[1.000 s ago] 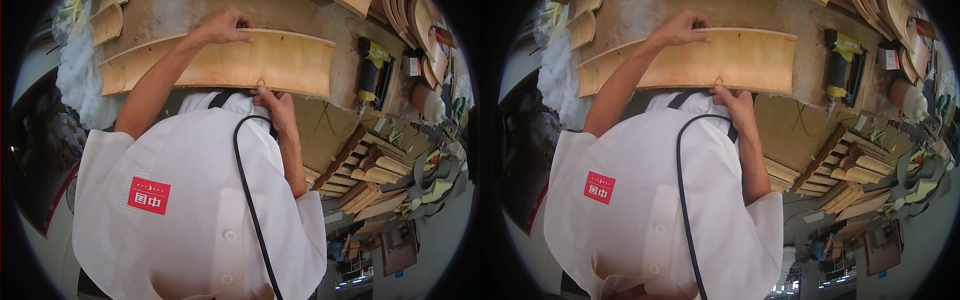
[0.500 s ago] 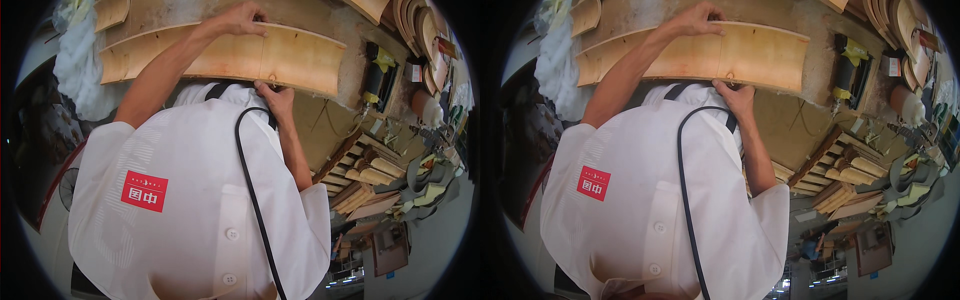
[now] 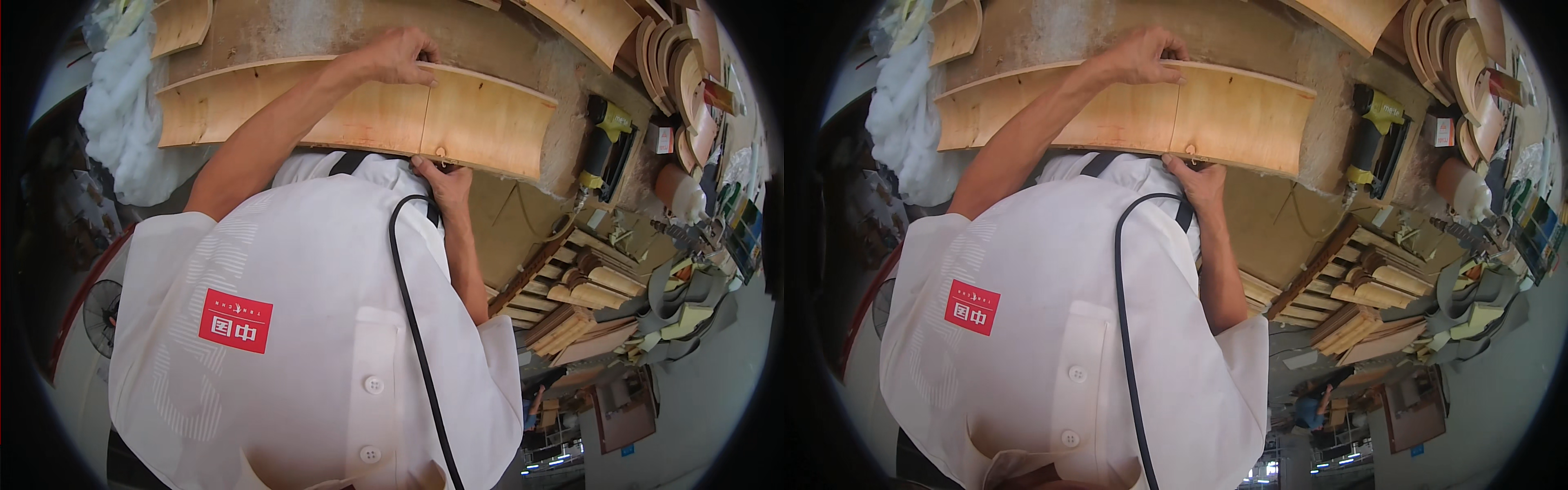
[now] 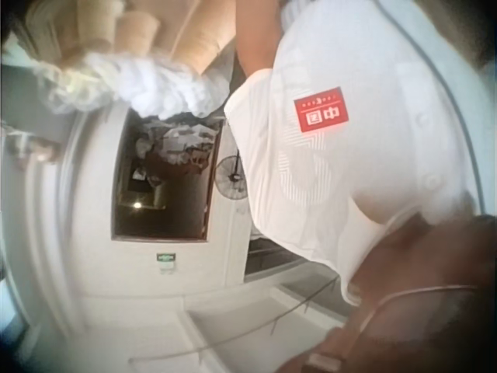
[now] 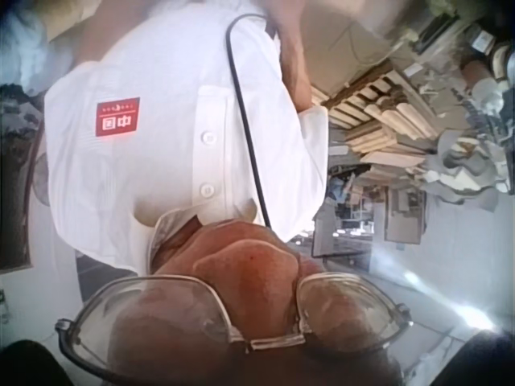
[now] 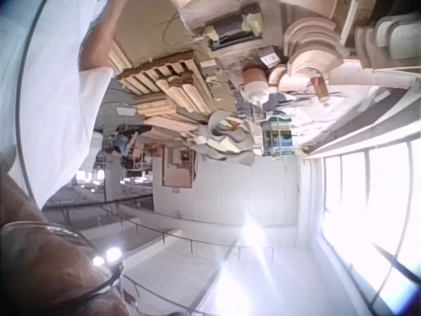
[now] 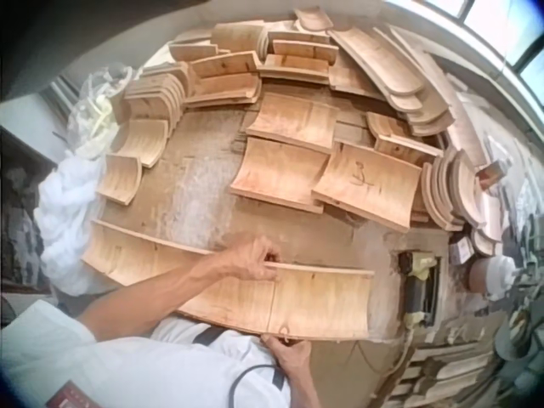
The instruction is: The recorder is inspecting, marking, and organizing curved wooden planks at a workbench in a manufacturing environment.
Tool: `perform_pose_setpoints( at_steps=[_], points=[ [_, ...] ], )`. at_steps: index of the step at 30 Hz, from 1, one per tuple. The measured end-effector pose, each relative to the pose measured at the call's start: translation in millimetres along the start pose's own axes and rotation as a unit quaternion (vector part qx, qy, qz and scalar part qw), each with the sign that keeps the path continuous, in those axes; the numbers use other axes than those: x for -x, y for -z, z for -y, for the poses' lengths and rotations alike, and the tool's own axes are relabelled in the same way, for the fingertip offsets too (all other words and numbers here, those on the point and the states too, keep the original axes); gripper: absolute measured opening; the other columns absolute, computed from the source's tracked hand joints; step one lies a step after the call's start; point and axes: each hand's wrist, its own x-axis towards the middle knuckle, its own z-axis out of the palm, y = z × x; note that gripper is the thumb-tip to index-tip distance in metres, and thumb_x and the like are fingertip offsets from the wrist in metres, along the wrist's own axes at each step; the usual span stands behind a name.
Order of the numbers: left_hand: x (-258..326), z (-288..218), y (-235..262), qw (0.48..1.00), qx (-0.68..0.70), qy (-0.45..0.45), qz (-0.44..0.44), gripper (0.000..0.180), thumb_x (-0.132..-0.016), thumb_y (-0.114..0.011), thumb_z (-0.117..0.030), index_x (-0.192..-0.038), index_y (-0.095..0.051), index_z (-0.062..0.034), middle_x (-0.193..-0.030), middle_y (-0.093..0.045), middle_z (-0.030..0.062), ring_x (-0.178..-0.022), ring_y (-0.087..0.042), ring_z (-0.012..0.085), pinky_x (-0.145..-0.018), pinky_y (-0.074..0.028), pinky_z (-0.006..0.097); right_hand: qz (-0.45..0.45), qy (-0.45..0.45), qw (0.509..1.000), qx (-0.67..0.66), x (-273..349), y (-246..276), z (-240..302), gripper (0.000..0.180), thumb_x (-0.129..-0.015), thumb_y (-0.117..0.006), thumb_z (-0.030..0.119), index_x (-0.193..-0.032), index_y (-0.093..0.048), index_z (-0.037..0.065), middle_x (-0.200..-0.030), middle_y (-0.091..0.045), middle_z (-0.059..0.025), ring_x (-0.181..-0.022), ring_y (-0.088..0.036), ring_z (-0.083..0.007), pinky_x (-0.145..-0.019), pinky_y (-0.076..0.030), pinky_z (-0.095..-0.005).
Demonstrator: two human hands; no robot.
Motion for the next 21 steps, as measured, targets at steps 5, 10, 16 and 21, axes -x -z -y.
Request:
perform_pose_setpoints(
  at_steps=[5,10,16,21],
  points=[
    [-2,7,-4,1.0,0.005,-0.003,-0.006,0.032,-0.066,-0.074,-0.022,-0.091,-0.068,-0.0022,-0.079,-0.067,0.0114,-0.074,-0.063,0.0201,-0.069,-0.049,0.031,-0.007,-0.017,1.0,-0.01,-1,-2,4,0.025,-0.071,-0.077,0.001,-0.093,-0.064,-0.003,-0.084,-0.066,-0.0069,-0.072,-0.062,-0.0143,-0.065,-0.051,-0.0273],
    [1,5,-7,0.997,0.045,-0.051,-0.036,0.03,-0.064,-0.075,-0.017,-0.088,-0.064,-0.0011,-0.078,-0.065,0.0115,-0.074,-0.062,0.0208,-0.068,-0.049,0.033,-0.013,-0.024,1.0,-0.015,-1,0,3,0.03,-0.07,-0.078,0.003,-0.097,-0.065,-0.001,-0.088,-0.066,-0.006,-0.078,-0.062,-0.0143,-0.07,-0.051,-0.027],
    [3,6,-11,0.974,0.048,-0.182,-0.128,0.034,-0.065,-0.074,-0.015,-0.087,-0.052,-0.0004,-0.074,-0.06,0.0106,-0.068,-0.058,0.0251,-0.064,-0.046,0.035,-0.016,-0.03,0.999,0.02,0,0,6,0.03,-0.07,-0.08,0.008,-0.095,-0.066,-0.001,-0.09,-0.066,-0.0055,-0.079,-0.061,-0.0125,-0.071,-0.05,-0.0262],
    [10,4,-11,0.98,0.06,-0.166,-0.092,0.032,-0.066,-0.073,-0.013,-0.084,-0.049,-0.0002,-0.077,-0.06,0.0151,-0.072,-0.058,0.0329,-0.067,-0.047,0.037,-0.016,-0.025,0.999,0.034,1,2,2,0.029,-0.07,-0.079,0.009,-0.094,-0.067,-0.001,-0.086,-0.067,-0.0057,-0.075,-0.062,-0.0127,-0.069,-0.05,-0.0261]
  ],
)
